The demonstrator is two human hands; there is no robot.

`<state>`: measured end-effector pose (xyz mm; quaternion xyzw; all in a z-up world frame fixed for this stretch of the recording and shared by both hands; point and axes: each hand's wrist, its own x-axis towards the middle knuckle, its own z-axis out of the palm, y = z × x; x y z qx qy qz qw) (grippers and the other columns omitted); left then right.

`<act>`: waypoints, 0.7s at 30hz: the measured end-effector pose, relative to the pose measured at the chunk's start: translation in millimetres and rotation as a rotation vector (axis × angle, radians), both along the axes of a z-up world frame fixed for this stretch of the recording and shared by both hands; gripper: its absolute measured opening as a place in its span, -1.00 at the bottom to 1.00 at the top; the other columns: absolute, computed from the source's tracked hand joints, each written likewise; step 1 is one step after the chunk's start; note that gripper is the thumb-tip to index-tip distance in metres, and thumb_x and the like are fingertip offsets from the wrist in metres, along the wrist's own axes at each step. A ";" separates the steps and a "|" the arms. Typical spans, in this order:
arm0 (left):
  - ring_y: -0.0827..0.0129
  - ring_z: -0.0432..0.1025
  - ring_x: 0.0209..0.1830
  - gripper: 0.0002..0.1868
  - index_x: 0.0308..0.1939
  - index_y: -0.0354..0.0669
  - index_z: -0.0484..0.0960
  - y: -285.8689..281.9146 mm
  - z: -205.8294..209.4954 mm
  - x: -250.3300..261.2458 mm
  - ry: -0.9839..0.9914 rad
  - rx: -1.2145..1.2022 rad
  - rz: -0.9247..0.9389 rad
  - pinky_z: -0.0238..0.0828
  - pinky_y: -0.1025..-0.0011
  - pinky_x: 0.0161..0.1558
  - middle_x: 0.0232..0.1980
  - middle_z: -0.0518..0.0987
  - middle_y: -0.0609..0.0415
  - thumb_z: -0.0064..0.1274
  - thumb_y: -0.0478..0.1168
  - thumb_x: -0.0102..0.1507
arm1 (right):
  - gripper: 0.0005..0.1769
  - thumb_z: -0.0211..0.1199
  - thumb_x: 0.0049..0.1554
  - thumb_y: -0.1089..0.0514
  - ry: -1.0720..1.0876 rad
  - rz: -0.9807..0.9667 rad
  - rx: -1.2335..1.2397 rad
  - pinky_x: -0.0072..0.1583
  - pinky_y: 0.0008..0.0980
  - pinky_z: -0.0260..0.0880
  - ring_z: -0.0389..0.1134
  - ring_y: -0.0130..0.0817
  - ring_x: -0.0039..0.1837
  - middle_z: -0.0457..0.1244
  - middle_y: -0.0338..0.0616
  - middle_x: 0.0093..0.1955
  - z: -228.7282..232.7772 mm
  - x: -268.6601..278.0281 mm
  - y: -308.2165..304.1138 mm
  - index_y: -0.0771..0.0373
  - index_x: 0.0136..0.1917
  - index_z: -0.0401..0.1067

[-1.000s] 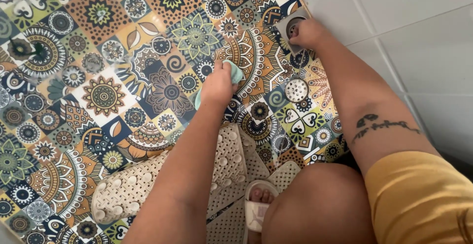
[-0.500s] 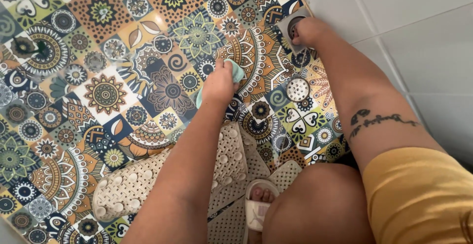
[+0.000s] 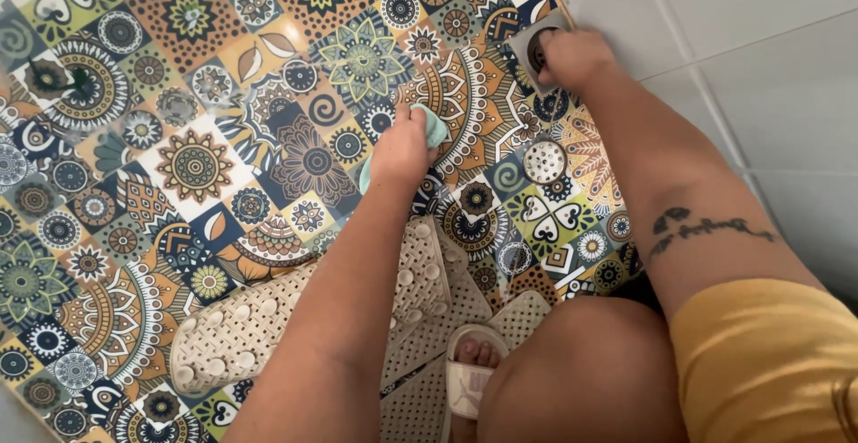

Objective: Cleaning the toilet, scrubbing the floor mats, and using a squeegee on the bathroom floor.

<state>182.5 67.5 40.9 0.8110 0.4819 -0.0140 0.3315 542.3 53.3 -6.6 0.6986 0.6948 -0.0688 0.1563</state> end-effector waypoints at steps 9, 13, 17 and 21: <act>-0.14 0.53 -0.04 -0.43 0.04 -0.24 0.39 -0.2 -7.3 -0.8 -0.027 0.027 -0.010 0.52 0.06 -0.03 0.20 0.39 -0.17 0.37 -0.22 0.08 | -0.72 0.18 0.18 -0.02 0.079 -0.031 0.121 0.01 -0.03 0.47 0.44 0.01 -0.04 0.38 0.02 -0.06 45.5 -49.4 -62.1 0.24 -0.04 0.44; -0.13 0.53 -0.01 -0.43 0.05 -0.23 0.40 -0.9 -13.0 2.2 -0.035 0.011 0.011 0.53 0.07 -0.03 0.22 0.40 -0.16 0.36 -0.22 0.07 | -0.73 0.20 0.04 -0.03 0.261 0.209 0.096 -0.02 -0.03 0.46 0.43 0.01 -0.07 0.35 0.00 -0.16 66.9 -77.3 -98.2 0.19 -0.11 0.44; -0.19 0.51 0.01 -0.43 0.09 -0.21 0.42 -1.0 -28.5 -4.3 -0.088 -0.031 0.154 0.48 -0.02 0.01 0.30 0.37 -0.22 0.33 -0.14 0.10 | -0.63 0.18 0.10 -0.18 0.271 0.209 -0.198 -0.10 -0.07 0.46 0.44 -0.07 -0.14 0.37 -0.09 -0.15 96.6 -137.9 -100.4 0.13 -0.04 0.44; -0.30 0.48 0.17 -0.40 0.04 -0.31 0.51 13.0 -199.7 -18.7 -0.112 0.488 0.272 0.44 -0.01 0.22 0.14 0.47 -0.24 0.16 0.17 0.26 | -0.50 0.15 0.15 -0.21 0.771 -0.162 -0.101 0.05 -0.12 0.46 0.46 -0.08 -0.05 0.38 0.03 -0.11 103.2 -257.0 -72.4 0.22 0.13 0.36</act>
